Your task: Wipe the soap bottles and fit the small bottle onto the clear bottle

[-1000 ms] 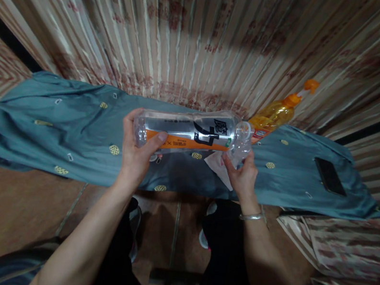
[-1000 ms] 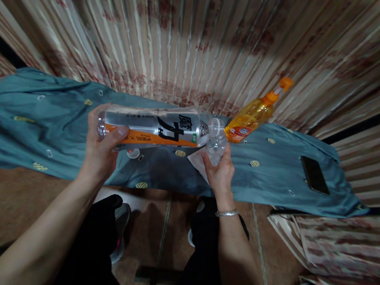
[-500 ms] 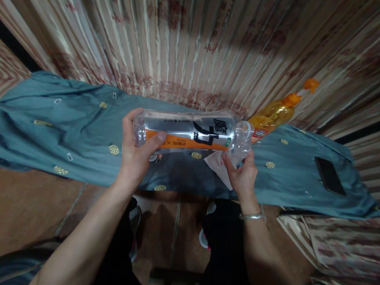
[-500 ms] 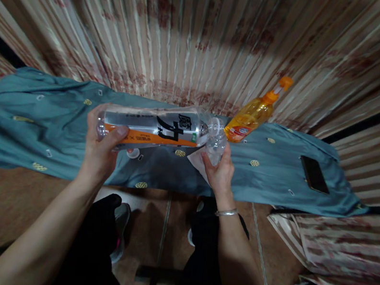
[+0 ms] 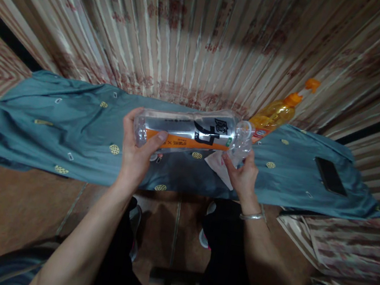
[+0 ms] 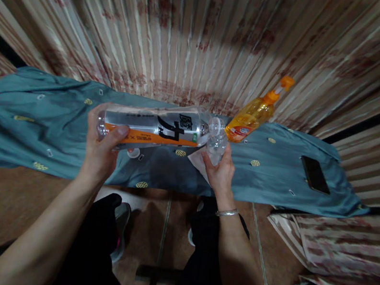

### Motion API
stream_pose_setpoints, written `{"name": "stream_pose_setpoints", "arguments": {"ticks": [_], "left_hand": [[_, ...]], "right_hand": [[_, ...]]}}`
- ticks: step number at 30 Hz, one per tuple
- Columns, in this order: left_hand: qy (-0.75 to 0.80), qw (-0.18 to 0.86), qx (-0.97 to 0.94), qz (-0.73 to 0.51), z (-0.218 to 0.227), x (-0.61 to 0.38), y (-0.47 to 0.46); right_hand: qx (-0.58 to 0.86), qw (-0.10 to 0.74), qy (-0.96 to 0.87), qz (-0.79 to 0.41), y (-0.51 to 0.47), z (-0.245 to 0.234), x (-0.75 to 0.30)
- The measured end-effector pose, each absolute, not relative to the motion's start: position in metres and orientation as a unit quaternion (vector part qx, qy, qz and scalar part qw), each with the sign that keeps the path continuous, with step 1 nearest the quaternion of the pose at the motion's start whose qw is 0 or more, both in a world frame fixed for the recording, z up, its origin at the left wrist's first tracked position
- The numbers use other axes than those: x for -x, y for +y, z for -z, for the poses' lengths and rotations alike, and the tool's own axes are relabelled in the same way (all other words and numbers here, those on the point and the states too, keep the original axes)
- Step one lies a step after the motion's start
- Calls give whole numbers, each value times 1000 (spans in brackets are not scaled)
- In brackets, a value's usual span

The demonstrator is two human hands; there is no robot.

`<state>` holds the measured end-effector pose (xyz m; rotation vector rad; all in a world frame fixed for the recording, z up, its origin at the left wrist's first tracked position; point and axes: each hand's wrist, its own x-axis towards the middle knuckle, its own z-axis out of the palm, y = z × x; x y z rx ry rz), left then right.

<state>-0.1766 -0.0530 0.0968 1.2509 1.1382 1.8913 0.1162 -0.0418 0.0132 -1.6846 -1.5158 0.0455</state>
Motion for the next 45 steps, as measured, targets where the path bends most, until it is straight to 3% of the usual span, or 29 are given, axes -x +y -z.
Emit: {"name": "stream_pose_setpoints", "arguments": {"ticks": [45], "left_hand": [[428,314,-452,-717,-100,175,-56]], "right_hand": [[688,416,-595,-23,-42,-17,-115]]}}
